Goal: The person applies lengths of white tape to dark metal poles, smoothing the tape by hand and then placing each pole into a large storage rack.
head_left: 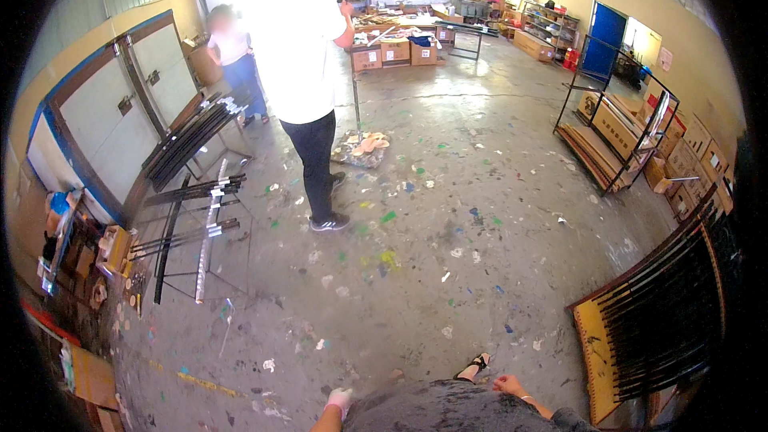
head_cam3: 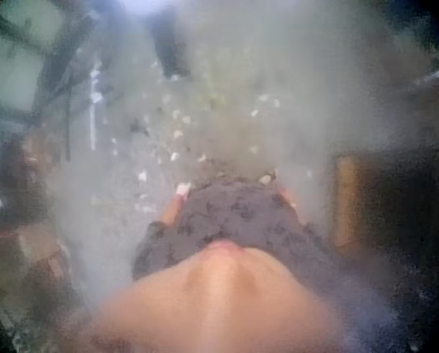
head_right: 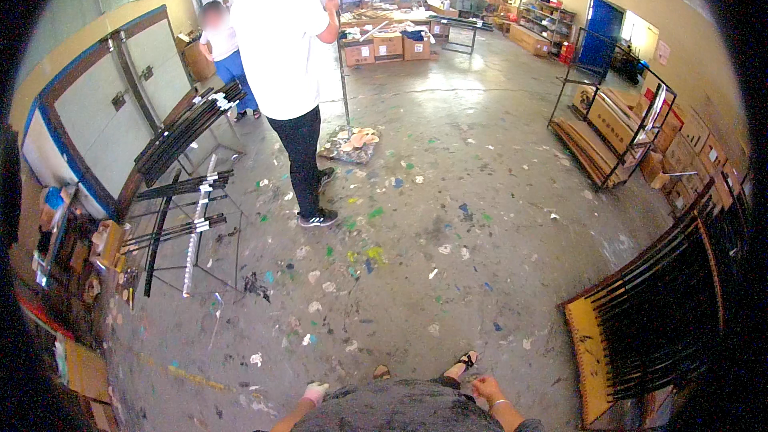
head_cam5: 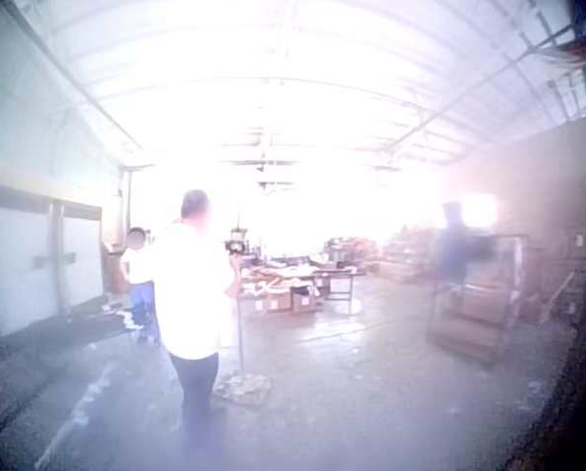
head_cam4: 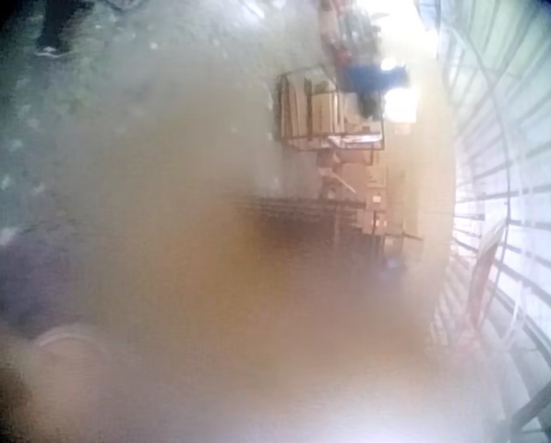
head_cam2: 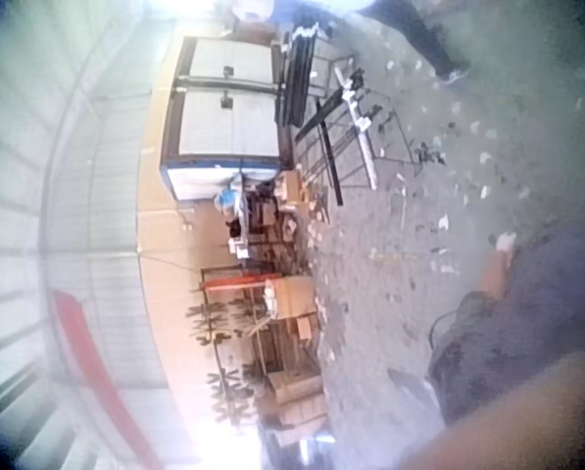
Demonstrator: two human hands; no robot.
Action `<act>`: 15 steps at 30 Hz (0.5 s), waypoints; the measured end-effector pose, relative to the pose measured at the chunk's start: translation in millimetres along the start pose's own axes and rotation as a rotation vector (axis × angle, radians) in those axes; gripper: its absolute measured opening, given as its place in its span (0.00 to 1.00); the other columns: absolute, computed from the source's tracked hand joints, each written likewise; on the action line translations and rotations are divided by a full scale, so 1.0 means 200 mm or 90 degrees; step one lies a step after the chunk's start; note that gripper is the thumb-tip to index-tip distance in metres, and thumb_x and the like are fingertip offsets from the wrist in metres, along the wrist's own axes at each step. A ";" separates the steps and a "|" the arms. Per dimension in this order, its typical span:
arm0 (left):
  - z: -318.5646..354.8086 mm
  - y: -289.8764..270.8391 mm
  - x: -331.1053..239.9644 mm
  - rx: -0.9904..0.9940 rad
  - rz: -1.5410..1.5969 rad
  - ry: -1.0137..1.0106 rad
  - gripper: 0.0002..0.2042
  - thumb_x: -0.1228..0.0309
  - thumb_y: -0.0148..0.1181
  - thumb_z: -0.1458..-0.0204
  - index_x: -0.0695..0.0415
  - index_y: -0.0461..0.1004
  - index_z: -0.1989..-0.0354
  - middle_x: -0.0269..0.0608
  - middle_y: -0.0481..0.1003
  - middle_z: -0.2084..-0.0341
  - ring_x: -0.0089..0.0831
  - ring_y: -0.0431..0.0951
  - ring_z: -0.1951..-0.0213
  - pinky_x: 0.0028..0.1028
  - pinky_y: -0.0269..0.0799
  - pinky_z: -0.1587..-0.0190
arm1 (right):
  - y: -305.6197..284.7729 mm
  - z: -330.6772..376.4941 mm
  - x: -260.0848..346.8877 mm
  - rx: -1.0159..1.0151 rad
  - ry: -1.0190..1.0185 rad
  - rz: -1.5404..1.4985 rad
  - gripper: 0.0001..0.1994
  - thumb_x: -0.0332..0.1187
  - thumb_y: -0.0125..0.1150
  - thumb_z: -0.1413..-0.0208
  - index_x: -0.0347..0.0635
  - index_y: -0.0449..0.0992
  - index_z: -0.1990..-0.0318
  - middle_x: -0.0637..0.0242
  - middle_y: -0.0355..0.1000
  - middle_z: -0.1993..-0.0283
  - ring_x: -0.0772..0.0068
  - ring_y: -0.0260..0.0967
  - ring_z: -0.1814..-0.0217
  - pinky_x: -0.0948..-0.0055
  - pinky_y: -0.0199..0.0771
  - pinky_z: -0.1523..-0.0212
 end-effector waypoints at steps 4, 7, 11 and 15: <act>-0.03 0.00 0.05 -0.007 0.032 -0.022 0.24 0.65 0.55 0.52 0.68 0.63 0.48 0.50 0.73 0.62 0.35 0.73 0.67 0.34 0.69 0.66 | 0.02 -0.03 0.06 0.032 -0.053 0.021 0.08 0.32 0.57 0.52 0.35 0.73 0.70 0.64 0.72 0.79 0.74 0.67 0.82 0.75 0.67 0.82; -0.05 0.00 0.07 -0.002 0.024 -0.018 0.26 0.65 0.55 0.52 0.68 0.62 0.47 0.50 0.72 0.60 0.35 0.73 0.67 0.33 0.68 0.67 | 0.02 -0.03 0.07 0.030 -0.045 -0.035 0.08 0.33 0.57 0.51 0.35 0.73 0.70 0.64 0.72 0.78 0.74 0.67 0.82 0.76 0.67 0.82; -0.16 0.01 0.17 -0.024 0.032 -0.002 0.27 0.65 0.56 0.52 0.68 0.61 0.46 0.50 0.71 0.58 0.34 0.73 0.67 0.33 0.68 0.69 | 0.02 -0.02 0.10 0.023 -0.020 -0.010 0.10 0.33 0.57 0.50 0.33 0.72 0.66 0.62 0.73 0.75 0.72 0.69 0.79 0.74 0.69 0.79; -0.19 0.01 0.19 -0.019 0.016 -0.002 0.27 0.65 0.56 0.51 0.66 0.61 0.45 0.51 0.71 0.57 0.35 0.74 0.66 0.34 0.69 0.67 | 0.03 -0.05 0.07 0.026 0.012 -0.045 0.14 0.32 0.58 0.49 0.27 0.70 0.62 0.58 0.73 0.71 0.69 0.73 0.73 0.71 0.74 0.72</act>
Point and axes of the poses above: each hand's wrist, its own z-axis away from the middle knuckle, its own y-axis out of the palm, x = y × z, the point moved 9 cm from there along -z, towards the middle knuckle
